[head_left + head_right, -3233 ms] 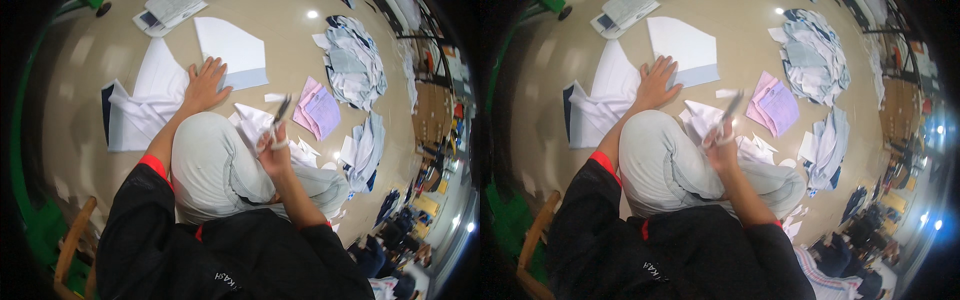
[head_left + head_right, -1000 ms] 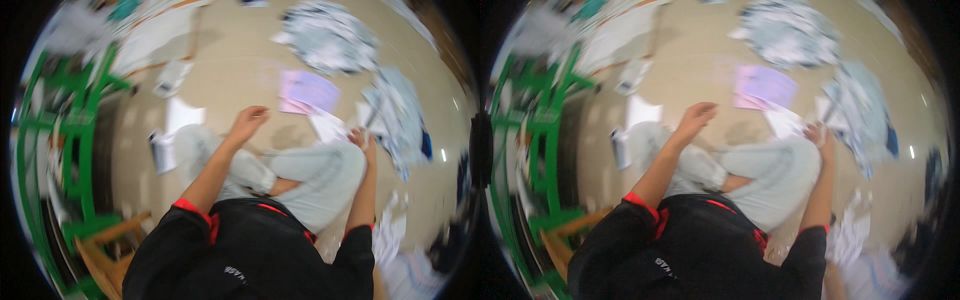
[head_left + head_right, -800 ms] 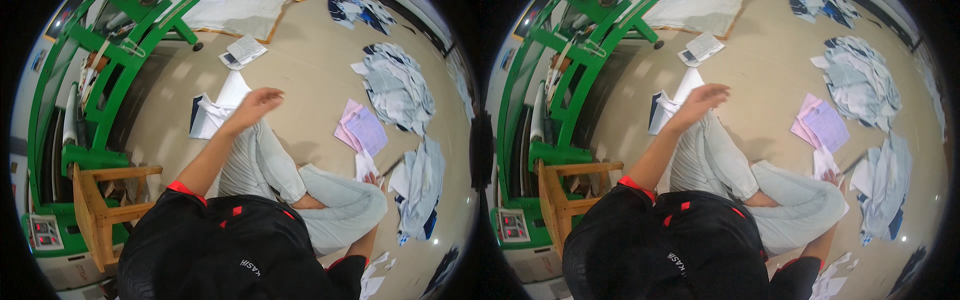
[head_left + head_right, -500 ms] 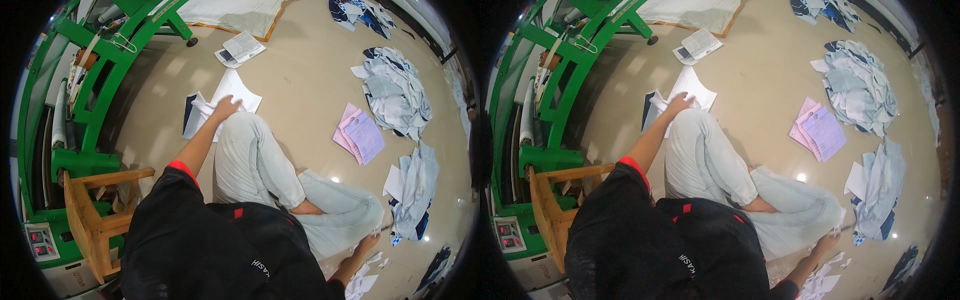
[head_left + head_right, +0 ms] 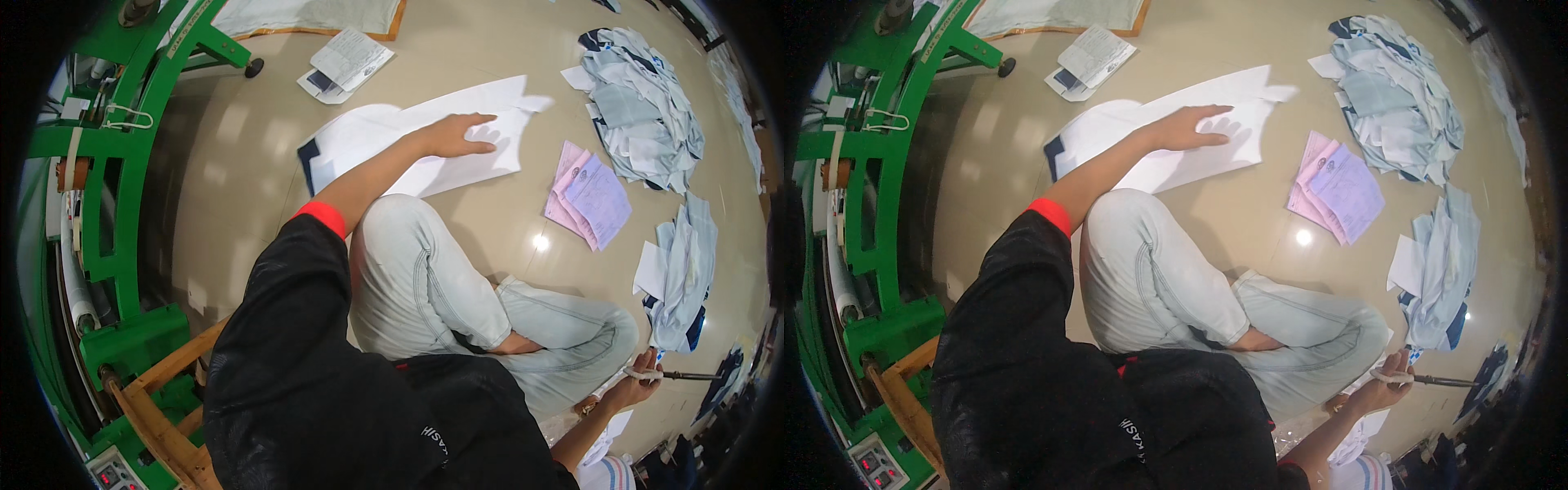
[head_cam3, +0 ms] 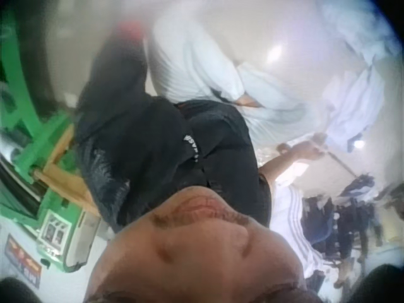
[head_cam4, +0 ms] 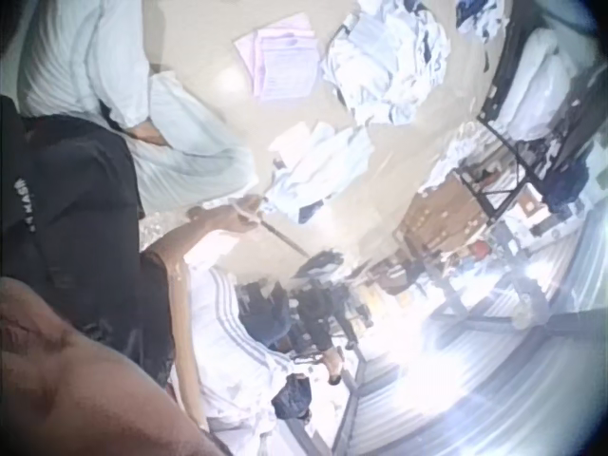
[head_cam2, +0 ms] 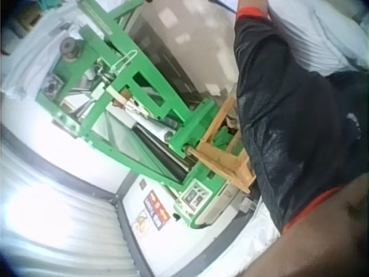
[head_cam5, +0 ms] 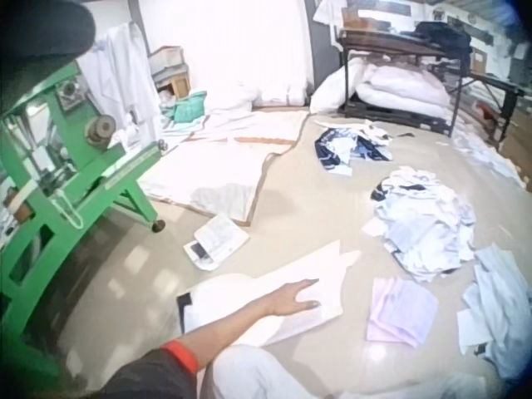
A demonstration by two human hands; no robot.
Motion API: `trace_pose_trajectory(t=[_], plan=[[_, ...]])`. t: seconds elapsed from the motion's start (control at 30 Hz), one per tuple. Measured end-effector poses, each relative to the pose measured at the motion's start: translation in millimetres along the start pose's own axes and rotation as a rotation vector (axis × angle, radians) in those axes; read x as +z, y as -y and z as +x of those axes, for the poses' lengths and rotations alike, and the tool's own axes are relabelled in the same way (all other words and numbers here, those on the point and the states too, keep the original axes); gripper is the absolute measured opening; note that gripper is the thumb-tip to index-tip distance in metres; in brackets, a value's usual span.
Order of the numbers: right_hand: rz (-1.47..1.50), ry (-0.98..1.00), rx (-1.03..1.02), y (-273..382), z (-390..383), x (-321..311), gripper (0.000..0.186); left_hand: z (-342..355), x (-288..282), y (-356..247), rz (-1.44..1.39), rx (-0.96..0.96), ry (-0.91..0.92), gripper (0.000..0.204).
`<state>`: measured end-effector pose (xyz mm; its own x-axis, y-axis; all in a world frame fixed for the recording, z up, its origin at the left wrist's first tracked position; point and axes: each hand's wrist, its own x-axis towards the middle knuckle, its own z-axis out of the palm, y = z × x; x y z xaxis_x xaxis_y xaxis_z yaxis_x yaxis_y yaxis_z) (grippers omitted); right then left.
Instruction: The person sits on the floor and uses shears to cut a piece of white fabric. They handle a pattern paper and a pink document, then cut the fabric into a specific shape, placing the cut pieces aside.
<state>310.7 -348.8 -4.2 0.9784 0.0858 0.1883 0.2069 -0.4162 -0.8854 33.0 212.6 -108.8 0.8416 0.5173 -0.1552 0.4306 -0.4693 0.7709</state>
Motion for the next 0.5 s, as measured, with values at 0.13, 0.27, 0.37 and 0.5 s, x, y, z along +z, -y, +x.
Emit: trace_pose_trajectory(t=[0.13, 0.27, 0.37, 0.5], plan=[[-0.120, 0.123, -0.115, 19, -10, 32, 0.053, -73, -13, 53, -0.090, -0.041, -0.520, 0.042], [-0.128, 0.189, -0.164, 20, -13, 45, 0.058, -182, -9, 102, 0.274, -0.189, -0.779, 0.032], [-0.118, 0.209, -0.146, 17, -8, 45, 0.061, -222, -5, 125, 0.391, -0.282, -0.875, 0.032], [-0.053, 0.361, -0.143, 24, -5, 25, 0.072, -220, -28, 154, 0.284, -0.500, -0.866, 0.037]])
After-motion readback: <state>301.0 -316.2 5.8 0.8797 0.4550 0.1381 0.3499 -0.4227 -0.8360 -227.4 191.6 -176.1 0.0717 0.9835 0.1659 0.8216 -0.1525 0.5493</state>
